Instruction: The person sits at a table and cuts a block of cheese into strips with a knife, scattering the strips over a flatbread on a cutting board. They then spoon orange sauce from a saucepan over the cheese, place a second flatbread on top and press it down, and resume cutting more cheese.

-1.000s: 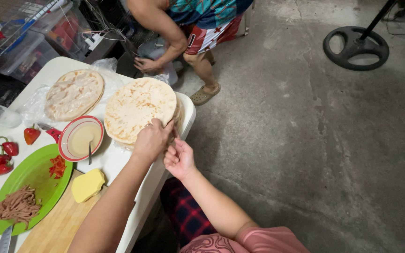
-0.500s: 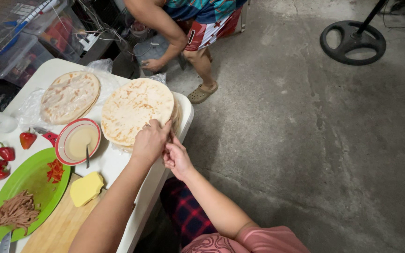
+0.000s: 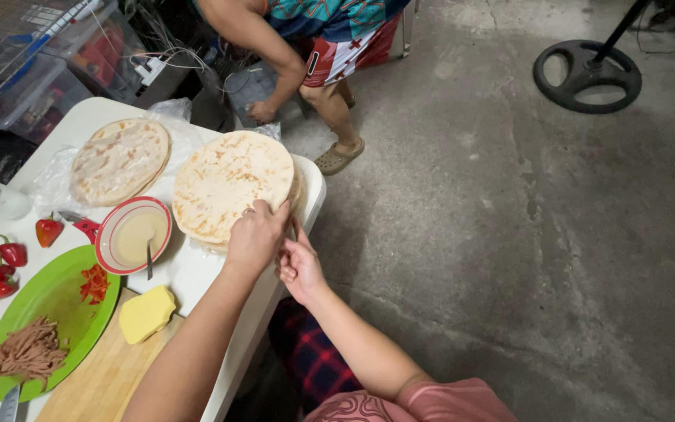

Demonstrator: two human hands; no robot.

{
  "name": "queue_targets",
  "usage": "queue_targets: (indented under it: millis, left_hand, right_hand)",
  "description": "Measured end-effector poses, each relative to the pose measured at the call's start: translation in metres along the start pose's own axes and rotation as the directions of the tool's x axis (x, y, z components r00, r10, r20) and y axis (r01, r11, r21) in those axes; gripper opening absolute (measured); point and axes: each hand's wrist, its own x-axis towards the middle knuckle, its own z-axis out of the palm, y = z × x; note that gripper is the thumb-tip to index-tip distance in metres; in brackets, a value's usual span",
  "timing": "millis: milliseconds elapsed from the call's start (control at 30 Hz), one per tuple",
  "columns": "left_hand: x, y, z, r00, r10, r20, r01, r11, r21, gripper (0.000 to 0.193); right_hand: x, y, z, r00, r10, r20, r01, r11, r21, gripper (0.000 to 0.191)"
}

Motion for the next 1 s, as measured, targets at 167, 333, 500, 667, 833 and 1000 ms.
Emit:
queue_targets:
  millis: [167,333,500,667,833,1000]
  left_hand:
    - [0.0,0.001,0.002,1.0,0.005,-0.003,-0.005,1.0,0.016,0.046]
    - [-0.003,0.003,-0.005,1.0,-0.01,-0.002,0.01,0.997,0.075,0.073]
    - [-0.019,0.003,-0.029,0.987,-0.113,-0.111,0.092,0.979,-0.184,0.083]
    - [-0.1,0.037,-0.066,0.876,-0.314,-0.365,0.093,0.854,-0.512,0.063]
    - [-0.23,0.047,-0.077,0.781,-0.58,-0.233,0.252,0.634,-0.731,0.024]
    - [-0.355,0.053,-0.065,0.51,-0.829,-0.231,0.589,0.532,-0.609,0.024]
  right_hand:
    - [-0.005,-0.007,0.001,0.999,0.043,-0.003,-0.044,0.999,-0.005,0.071]
    - [0.004,-0.006,-0.013,0.966,-0.15,-0.211,0.112,0.977,-0.182,0.058]
    - [0.054,-0.054,-0.041,0.893,-0.44,-0.092,0.3,0.737,-0.605,0.047]
    - [0.092,-0.108,-0.061,0.646,-0.665,-0.375,0.597,0.746,-0.297,0.06]
    - [0.082,-0.04,-0.032,0.652,-0.749,0.119,0.698,0.533,-0.478,0.056]
    - [0.083,-0.001,0.025,0.535,-0.358,0.765,0.721,-0.277,-0.635,0.029]
